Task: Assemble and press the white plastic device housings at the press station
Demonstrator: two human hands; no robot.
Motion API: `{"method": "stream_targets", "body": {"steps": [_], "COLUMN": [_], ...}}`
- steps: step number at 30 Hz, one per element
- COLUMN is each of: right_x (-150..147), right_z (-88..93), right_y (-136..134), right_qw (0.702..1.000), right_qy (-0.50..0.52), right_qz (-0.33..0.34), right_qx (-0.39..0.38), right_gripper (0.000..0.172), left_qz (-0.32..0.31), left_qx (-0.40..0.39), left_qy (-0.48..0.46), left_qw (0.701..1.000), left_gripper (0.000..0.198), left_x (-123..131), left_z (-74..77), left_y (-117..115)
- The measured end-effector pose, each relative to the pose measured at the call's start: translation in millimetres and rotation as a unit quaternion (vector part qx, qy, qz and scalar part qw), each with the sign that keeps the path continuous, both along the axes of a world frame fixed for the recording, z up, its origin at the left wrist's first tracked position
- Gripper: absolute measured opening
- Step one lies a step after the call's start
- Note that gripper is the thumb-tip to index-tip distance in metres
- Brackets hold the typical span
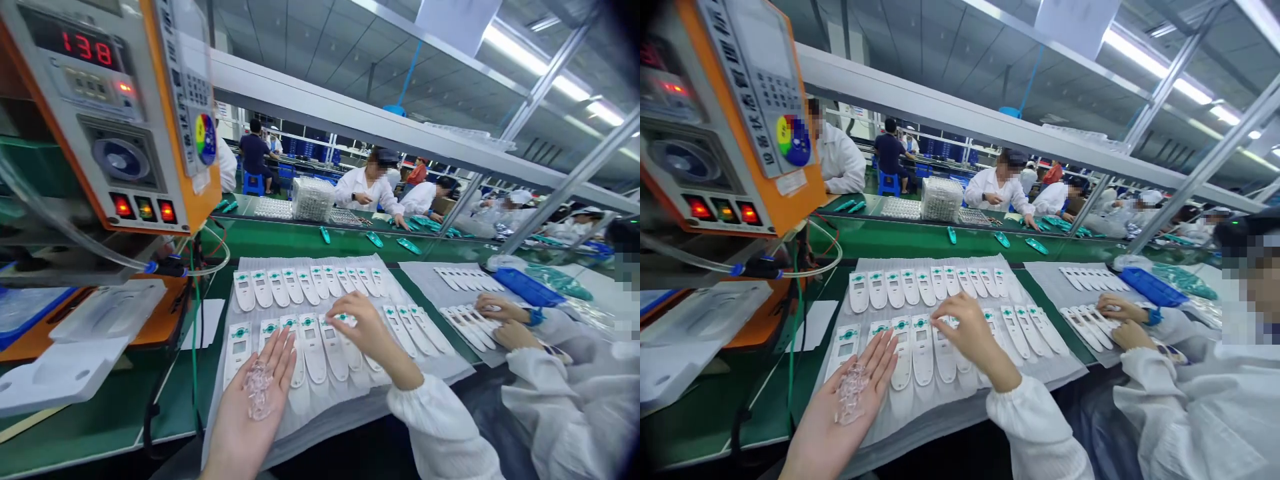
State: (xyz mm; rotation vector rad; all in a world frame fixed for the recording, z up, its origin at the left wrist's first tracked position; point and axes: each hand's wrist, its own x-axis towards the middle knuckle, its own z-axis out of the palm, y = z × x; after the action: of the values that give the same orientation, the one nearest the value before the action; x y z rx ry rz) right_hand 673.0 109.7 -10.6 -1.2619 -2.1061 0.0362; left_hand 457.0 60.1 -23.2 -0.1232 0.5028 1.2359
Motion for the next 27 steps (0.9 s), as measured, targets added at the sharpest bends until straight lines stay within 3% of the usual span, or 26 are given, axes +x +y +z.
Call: {"method": "stream_targets", "body": {"steps": [3, 6, 12, 27], "right_x": [40, 57, 51, 40], "right_z": [-3.5, -14.5, -29.8, -28.9], "right_y": [18, 31, 44, 49], "right_qw": [0.995, 0.987, 0.968, 0.937], "right_qy": [-0.061, -0.122, -0.223, -0.334], "right_qz": [-0.078, -0.095, -0.092, -0.086], "right_qx": [-0.006, -0.029, -0.061, -0.063], "right_gripper": [0.003, 0.003, 0.006, 0.020], "left_qz": [-0.004, -0.012, -0.004, 0.006], "left_qx": [0.002, 0.000, 0.001, -0.020], "left_qy": [0.002, -0.003, 0.014, 0.017], "left_qw": [1.000, 1.000, 1.000, 1.000], "left_gripper": [0.048, 0.048, 0.048, 0.046], "left_x": [2, 6, 6, 2], "left_z": [-3.1, -5.1, 0.0, 3.1], "left_y": [2, 4, 3, 4]}}
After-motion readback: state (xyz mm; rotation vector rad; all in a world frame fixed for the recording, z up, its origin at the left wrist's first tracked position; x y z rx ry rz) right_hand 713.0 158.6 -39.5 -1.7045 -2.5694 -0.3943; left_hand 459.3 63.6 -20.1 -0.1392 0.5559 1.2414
